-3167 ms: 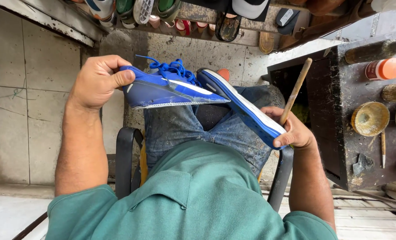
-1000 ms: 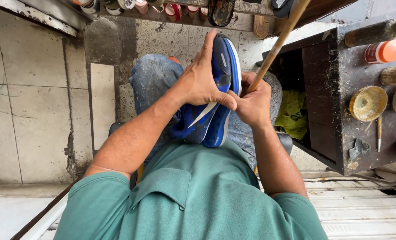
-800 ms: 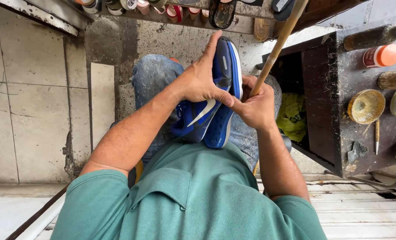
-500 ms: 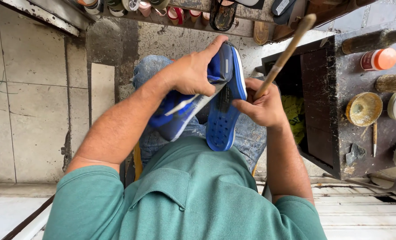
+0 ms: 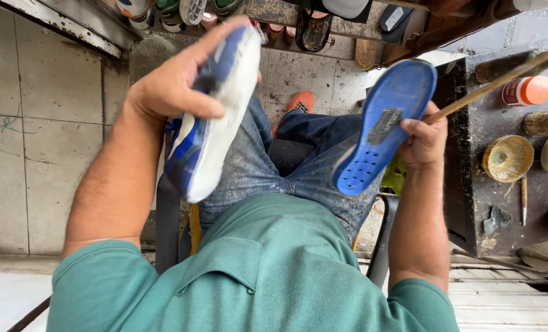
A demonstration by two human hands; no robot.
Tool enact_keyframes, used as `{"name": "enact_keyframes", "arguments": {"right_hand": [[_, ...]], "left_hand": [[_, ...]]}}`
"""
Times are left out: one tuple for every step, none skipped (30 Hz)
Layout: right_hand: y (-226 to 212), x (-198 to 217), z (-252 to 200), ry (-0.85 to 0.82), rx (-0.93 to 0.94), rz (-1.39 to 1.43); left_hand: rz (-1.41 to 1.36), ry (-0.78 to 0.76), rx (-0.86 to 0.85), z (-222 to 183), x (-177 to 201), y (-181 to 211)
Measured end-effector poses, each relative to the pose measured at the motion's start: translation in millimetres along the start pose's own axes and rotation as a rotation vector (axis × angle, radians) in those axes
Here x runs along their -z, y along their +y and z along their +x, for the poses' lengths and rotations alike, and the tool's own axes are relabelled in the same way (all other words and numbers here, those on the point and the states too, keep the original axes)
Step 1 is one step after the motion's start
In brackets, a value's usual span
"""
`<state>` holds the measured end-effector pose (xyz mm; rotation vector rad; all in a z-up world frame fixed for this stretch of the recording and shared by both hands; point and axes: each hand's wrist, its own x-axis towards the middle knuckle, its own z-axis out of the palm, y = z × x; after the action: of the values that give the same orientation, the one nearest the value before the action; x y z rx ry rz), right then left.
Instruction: Apply adhesive to shoe soles and uppers using a brush for repair
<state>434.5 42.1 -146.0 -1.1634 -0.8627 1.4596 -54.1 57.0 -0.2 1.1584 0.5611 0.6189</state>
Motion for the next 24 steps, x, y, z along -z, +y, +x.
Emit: {"name": "enact_keyframes", "arguments": {"right_hand": [[2.5,-6.7,-1.1,-0.015,-0.016,0.012],[4.8,-13.4,-14.7,-0.016,-0.012,0.014],[5.6,-24.1,-14.4,-0.03,-0.023,-0.001],[4.9,-35.0,-15.0,-0.043,-0.034,-0.017],[7.6,-35.7,-18.7,-0.075,0.013,-0.006],[12.0,-35.6,-21.3,-0.045,-0.032,0.001],[21.1,-32.9,-35.4,-0.001,-0.094,0.008],[22.4,-36.4,-34.9,-0.018,-0.064,0.019],[24.3,-35.6,-44.3,-0.01,-0.062,0.07],[27.1,-34.2,-53.2,-0.003,-0.061,0.121],[26.6,-34.4,-60.6,-0.017,-0.051,0.125],[26.4,-34.0,-67.9,0.036,-0.036,0.133],[26.7,-32.9,-76.7,0.092,-0.023,0.142],[24.4,-29.9,-81.8,0.082,-0.014,0.147],[22.5,-26.9,-88.2,0.117,0.018,0.147],[20.9,-23.7,-94.5,0.152,0.049,0.149],[17.8,-23.4,-99.6,0.144,0.058,0.152],[15.0,-23.1,-104.7,0.153,0.098,0.144],[11.2,-21.7,-109.3,0.163,0.141,0.134],[14.6,-17.8,-112.1,0.156,0.153,0.136],[18.1,-13.4,-116.9,0.227,0.166,0.133],[22.2,-8.9,-121.4,0.298,0.179,0.131],[23.0,-6.9,-123.5,0.295,0.185,0.129],[24.1,-4.6,-125.4,0.336,0.206,0.096]], "left_hand": [[-0.01,0.105,-0.048,0.8,2.4,1.8],[-0.006,0.104,-0.051,4.8,2.9,-6.3],[0.081,0.233,-0.155,10.9,8.1,-8.0],[0.167,0.361,-0.26,16.9,13.0,-7.5],[0.21,0.367,-0.299,21.3,7.8,17.1],[0.421,0.477,-0.243,24.9,1.3,41.0],[0.614,0.585,-0.167,25.8,-9.1,59.1],[0.641,0.591,-0.191,37.7,-5.7,83.1],[0.752,0.609,-0.231,47.2,-6.9,101.3],[0.863,0.626,-0.271,57.0,-8.0,118.8],[0.875,0.635,-0.28,68.1,-9.4,137.6],[1.067,0.66,-0.16,79.2,-11.1,156.4],[1.254,0.679,-0.031,90.8,-13.5,174.7],[1.264,0.687,-0.038,90.6,-12.1,179.0],[1.285,0.697,-0.052,92.7,-11.7,184.3],[1.306,0.706,-0.066,95.0,-12.1,189.0],[1.325,0.718,-0.079,95.8,-12.4,192.8],[1.344,0.73,-0.093,96.5,-12.6,196.7],[1.361,0.741,-0.111,98.1,-12.9,200.9],[1.377,0.753,-0.128,99.8,-12.4,204.3],[1.392,0.76,-0.145,102.3,-12.1,207.0],[1.406,0.768,-0.161,105.2,-11.9,209.5],[1.416,0.777,-0.174,107.4,-11.4,209.9],[1.427,0.785,-0.187,109.9,-11.0,210.0]]}}
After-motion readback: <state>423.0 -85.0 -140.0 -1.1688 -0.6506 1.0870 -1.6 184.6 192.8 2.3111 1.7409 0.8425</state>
